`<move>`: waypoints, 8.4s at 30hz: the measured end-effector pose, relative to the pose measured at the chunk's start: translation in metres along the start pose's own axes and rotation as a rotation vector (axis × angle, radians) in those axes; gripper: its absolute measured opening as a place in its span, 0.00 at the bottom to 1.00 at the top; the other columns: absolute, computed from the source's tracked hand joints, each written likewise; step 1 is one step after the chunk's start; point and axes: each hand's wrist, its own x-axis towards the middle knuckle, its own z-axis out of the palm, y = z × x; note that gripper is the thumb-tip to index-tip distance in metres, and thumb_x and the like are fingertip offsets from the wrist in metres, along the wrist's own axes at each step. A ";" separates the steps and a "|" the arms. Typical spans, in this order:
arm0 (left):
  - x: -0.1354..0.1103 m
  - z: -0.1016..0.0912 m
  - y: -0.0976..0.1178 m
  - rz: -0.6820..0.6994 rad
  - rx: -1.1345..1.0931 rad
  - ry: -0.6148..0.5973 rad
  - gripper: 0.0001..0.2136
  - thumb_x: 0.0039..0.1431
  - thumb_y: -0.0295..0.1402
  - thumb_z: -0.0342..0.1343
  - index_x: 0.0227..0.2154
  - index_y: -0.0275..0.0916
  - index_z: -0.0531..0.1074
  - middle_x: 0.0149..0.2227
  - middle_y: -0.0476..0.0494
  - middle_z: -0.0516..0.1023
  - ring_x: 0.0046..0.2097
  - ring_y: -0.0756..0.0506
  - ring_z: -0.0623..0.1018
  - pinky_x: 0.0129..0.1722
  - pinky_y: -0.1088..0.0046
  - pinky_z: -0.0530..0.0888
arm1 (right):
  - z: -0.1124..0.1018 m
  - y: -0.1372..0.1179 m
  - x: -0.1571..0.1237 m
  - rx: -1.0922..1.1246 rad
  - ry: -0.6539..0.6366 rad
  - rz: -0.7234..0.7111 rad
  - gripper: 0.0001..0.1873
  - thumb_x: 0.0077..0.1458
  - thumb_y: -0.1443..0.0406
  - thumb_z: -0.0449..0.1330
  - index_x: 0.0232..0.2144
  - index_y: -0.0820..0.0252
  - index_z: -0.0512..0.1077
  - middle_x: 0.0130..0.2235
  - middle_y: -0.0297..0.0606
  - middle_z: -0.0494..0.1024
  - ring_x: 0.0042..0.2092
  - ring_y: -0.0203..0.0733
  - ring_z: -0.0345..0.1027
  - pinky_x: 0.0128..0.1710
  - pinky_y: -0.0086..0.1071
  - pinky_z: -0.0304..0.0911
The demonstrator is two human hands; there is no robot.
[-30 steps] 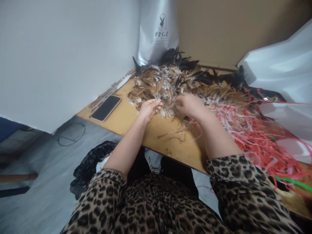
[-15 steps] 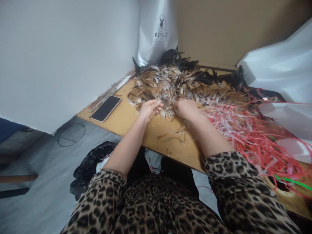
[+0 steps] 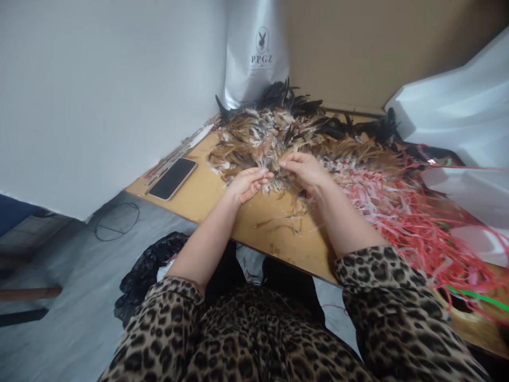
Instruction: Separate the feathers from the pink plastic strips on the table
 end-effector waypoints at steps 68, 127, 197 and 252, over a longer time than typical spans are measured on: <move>0.001 0.004 -0.007 0.032 0.170 -0.007 0.05 0.47 0.25 0.61 0.26 0.28 0.72 0.24 0.44 0.76 0.22 0.56 0.74 0.21 0.86 0.68 | 0.026 0.007 -0.004 -0.084 0.158 -0.163 0.10 0.37 0.62 0.62 0.18 0.59 0.65 0.20 0.30 0.68 0.22 0.32 0.58 0.23 0.28 0.56; 0.002 0.004 -0.002 0.238 0.189 0.080 0.07 0.47 0.30 0.61 0.27 0.30 0.71 0.24 0.47 0.75 0.21 0.58 0.72 0.20 0.85 0.65 | 0.026 0.017 -0.004 -0.089 0.135 -0.113 0.12 0.38 0.59 0.63 0.25 0.63 0.73 0.24 0.33 0.73 0.26 0.32 0.61 0.29 0.28 0.58; 0.000 0.006 -0.003 0.051 0.039 0.006 0.02 0.51 0.25 0.57 0.28 0.30 0.71 0.29 0.44 0.78 0.24 0.58 0.75 0.20 0.88 0.67 | 0.031 0.010 -0.006 0.102 0.118 -0.038 0.16 0.34 0.56 0.67 0.21 0.62 0.70 0.20 0.29 0.69 0.22 0.29 0.57 0.25 0.27 0.55; 0.003 -0.003 -0.006 -0.007 -0.034 -0.012 0.05 0.51 0.24 0.55 0.31 0.32 0.73 0.32 0.40 0.79 0.31 0.51 0.77 0.37 0.75 0.72 | 0.027 0.005 -0.016 -1.098 0.010 -0.525 0.19 0.46 0.63 0.58 0.43 0.61 0.71 0.40 0.44 0.76 0.41 0.47 0.68 0.41 0.37 0.60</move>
